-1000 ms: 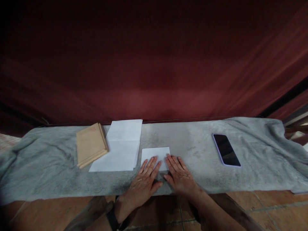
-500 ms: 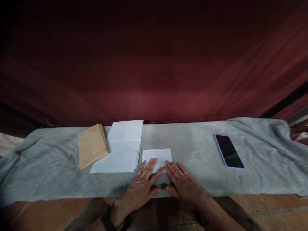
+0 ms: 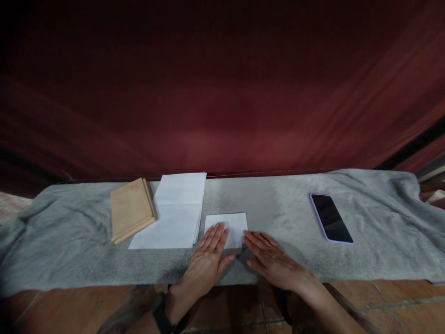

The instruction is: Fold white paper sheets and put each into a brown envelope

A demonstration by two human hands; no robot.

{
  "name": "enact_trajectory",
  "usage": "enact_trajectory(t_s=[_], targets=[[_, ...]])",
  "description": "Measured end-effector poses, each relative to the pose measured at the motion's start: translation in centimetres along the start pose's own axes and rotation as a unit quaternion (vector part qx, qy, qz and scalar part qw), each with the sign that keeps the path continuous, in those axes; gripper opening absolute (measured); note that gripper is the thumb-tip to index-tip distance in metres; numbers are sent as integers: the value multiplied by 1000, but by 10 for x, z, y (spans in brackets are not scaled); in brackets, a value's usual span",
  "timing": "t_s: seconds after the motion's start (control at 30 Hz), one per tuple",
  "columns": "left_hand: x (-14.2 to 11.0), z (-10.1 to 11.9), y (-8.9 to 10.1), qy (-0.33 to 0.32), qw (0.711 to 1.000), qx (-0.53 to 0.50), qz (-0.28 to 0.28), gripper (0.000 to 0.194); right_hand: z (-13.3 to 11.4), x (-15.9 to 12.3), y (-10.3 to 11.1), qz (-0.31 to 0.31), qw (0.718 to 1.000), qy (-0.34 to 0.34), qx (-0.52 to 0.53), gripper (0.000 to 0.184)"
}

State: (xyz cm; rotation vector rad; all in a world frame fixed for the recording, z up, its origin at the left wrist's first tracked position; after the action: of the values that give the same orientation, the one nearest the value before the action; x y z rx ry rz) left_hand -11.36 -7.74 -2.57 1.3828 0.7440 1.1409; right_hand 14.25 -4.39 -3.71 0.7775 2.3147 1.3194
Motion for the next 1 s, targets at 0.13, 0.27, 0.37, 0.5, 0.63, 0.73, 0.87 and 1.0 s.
enact_trajectory(t_s=[0.13,0.27,0.37,0.5,0.63,0.73,0.87,1.0], targets=[[13,7,-3,-5,1000,-13,-4,57,-3,10,12,42,999,-14,27,45],[12,11,-9,-36,998,-40,-27,60,-10,25,15,90,995,-39,24,46],[8,10,-11,-50,996,-56,-39,64,-11,35,4,95,994,-37,-27,52],[6,5,-10,-76,994,-65,-54,63,-3,46,-11,103,989,-37,-99,55],[6,2,-4,-96,990,-72,-77,64,6,54,-14,98,986,-41,-130,55],[5,2,1,-107,987,-74,-90,67,9,56,-14,96,985,-43,-138,56],[3,1,6,-115,986,-79,-95,67,12,56,-14,88,986,-48,-131,56],[0,-3,8,-125,983,-85,-100,65,19,54,-12,65,991,-49,-104,57]])
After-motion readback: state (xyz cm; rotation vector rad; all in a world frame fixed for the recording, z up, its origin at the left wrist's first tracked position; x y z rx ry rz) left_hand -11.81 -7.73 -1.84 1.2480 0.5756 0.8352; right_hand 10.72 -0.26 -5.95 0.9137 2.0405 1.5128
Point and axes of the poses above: each hand's wrist, its own x-axis towards the middle knuckle, its own y-axis out of the back of the hand, z = x × y, the point moved 1 cm from there along x, towards the middle knuckle, and after that the axes turned 6 degrees about y, right-handed, at the moved point
